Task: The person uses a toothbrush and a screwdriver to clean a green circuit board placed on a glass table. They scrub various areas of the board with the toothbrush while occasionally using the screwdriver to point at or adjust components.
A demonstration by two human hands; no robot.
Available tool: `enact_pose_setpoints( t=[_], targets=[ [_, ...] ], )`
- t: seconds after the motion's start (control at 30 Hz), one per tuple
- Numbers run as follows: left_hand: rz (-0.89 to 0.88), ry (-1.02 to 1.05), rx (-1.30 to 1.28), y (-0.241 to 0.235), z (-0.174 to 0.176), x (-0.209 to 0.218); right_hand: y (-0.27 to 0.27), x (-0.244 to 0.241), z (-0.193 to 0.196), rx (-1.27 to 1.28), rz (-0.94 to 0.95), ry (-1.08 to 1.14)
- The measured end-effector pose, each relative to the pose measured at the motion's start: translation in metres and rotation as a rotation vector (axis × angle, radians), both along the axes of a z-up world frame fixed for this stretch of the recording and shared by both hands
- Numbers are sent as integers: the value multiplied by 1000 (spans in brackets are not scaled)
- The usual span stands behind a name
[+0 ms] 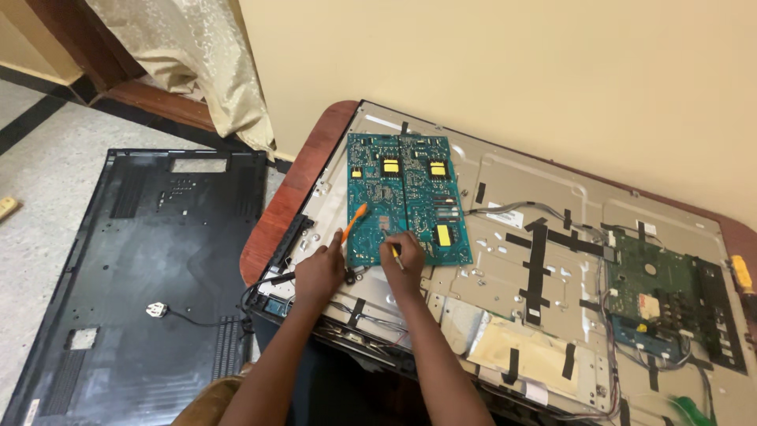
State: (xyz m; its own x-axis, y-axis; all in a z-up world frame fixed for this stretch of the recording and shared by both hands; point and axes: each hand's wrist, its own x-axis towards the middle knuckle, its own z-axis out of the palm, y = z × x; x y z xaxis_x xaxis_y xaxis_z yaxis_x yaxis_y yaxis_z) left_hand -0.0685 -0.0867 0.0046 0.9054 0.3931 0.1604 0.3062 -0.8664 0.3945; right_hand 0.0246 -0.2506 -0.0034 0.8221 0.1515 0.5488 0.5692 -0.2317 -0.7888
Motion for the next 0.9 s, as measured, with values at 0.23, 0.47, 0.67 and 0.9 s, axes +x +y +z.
enact_pose_setpoints(
  t=[0.23, 0.47, 0.67, 0.9],
  targets=[
    [-1, -54, -7, 1, -8, 1, -28, 81, -22, -107, 132, 57],
    [-4, -122, 3, 3, -5, 1, -47, 104, -28, -112, 371, 128],
    [10, -135, -27, 0, -18, 1, -49, 93, -21, -98, 435, 239],
    [55, -226, -101, 4, -15, 39, -49, 94, 2, -230, 518, 151]
  ],
)
